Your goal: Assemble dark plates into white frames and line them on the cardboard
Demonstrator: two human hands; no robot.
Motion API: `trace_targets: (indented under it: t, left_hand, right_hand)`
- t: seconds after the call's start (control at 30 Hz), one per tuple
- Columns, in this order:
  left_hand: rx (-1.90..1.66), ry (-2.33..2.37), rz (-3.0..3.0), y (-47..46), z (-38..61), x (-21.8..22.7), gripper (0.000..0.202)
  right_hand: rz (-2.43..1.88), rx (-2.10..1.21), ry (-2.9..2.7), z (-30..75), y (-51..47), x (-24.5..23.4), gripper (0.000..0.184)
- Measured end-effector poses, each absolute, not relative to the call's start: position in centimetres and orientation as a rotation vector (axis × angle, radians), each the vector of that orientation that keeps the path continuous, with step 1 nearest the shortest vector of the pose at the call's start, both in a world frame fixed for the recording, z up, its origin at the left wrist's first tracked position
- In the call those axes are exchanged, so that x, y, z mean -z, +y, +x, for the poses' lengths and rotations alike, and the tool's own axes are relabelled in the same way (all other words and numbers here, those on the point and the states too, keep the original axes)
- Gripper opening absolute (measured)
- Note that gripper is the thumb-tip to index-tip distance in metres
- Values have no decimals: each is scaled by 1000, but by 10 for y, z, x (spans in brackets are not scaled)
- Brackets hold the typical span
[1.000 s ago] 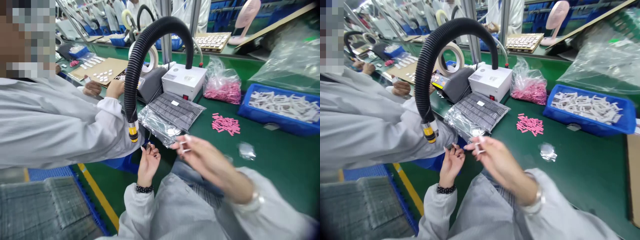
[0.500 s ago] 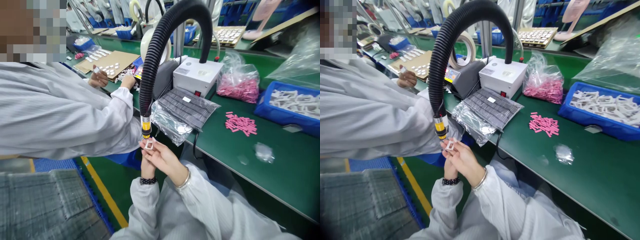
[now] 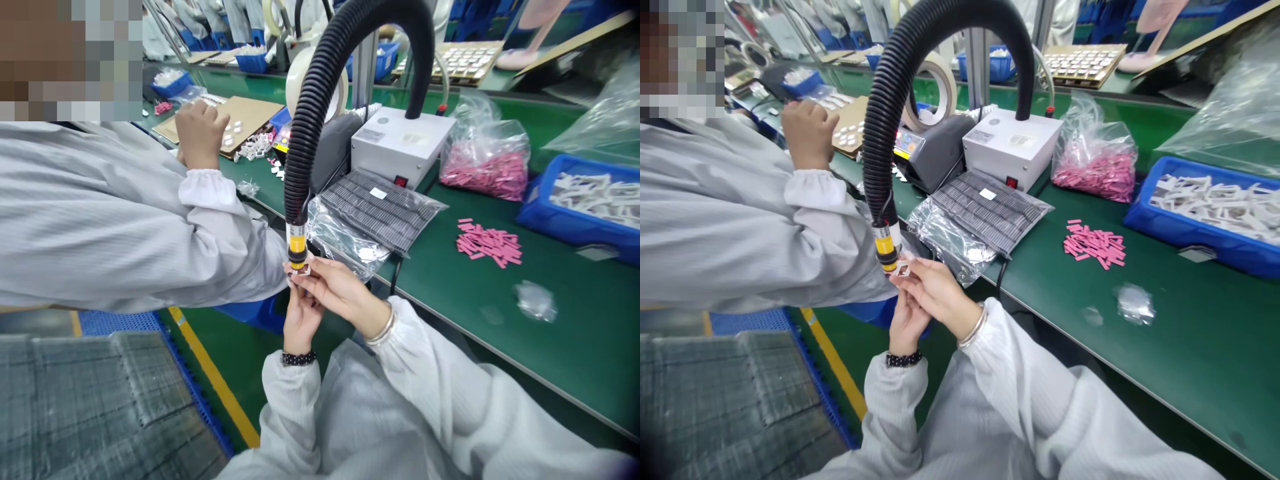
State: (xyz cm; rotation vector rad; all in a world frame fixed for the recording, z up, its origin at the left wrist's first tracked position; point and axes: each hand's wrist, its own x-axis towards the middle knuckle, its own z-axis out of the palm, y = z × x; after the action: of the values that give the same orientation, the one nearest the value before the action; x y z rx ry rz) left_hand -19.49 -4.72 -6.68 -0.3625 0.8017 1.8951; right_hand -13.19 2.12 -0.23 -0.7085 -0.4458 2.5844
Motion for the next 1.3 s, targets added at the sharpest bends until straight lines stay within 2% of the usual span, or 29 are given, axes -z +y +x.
trace_targets:
  t: [0.17,0.33,0.43,0.6,0.73,0.8,1.07,1.2,1.3]
  left_hand:
    - [-1863,842,-290,-45,-194,74,40]
    - [-1876,988,-109,-48,-189,70,30]
    - [-1933,1192,52,-49,-188,64,23]
    - [-1982,1682,360,-50,-195,45,23]
    - [-1576,2456,983,-52,-205,25,14]
    - [-1355,2649,1166,-52,-209,17,14]
    - [-1066,2808,1315,-56,-212,2,16]
    - [-1135,2842,1230,-83,-217,-1,15]
    - [-1324,2805,1044,-112,-224,0,24]
  right_hand:
    - [-750,-2571,-658,-115,46,-12,25]
    - [-815,-2400,-812,-99,62,-23,26]
    - [-856,-2366,-831,-93,65,-20,27]
    - [-829,-2371,-853,-91,63,-5,23]
    - [-809,-2373,-870,-93,63,1,18]
    - [-802,-2372,-870,-93,63,3,16]
    - [-731,-2446,-809,-97,63,19,14]
    - [-674,-2542,-713,-117,47,28,18]
    - [-607,-2621,-613,-135,32,27,22]
